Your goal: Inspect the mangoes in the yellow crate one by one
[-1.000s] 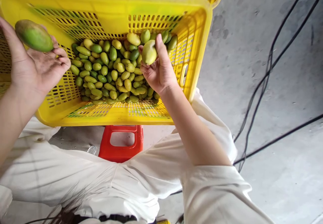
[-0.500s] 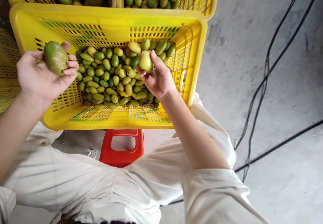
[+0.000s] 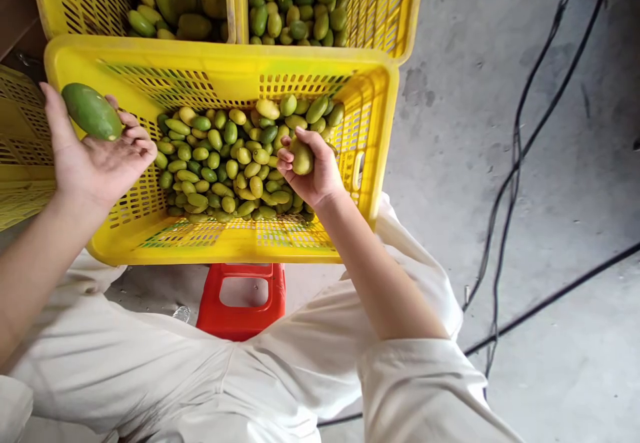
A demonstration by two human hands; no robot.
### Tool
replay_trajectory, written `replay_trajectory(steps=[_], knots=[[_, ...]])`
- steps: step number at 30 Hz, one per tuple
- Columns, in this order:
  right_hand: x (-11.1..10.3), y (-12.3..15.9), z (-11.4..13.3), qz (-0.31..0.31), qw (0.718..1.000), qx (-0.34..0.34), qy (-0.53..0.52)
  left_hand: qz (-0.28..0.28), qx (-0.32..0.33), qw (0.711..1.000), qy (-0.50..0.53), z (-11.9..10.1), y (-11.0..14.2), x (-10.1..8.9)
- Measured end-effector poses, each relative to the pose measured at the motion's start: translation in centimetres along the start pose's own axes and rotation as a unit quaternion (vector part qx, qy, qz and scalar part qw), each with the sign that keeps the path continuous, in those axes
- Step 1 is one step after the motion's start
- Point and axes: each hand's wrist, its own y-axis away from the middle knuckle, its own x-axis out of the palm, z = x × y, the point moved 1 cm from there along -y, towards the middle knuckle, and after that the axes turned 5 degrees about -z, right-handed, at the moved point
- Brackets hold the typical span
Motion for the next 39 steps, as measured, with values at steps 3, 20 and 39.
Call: replay_trajectory(steps=[3, 20, 39], knots=[[-0.1, -0.3, -0.3, 0.012, 1.000, 0.016, 0.001, 0.007, -0.020, 1.000, -0.022, 0.1, 0.3, -0.1], [1.1, 0.3, -0.3, 0.015, 1.000, 0.016, 0.015, 0.045, 0.033, 0.987, -0.154, 1.1, 0.1, -0.5], [0.6, 0.2, -0.5, 0.012, 0.999, 0.044, -0.018, 0.036, -0.004, 0.990, -0.138, 0.4, 0.4, -0.4]])
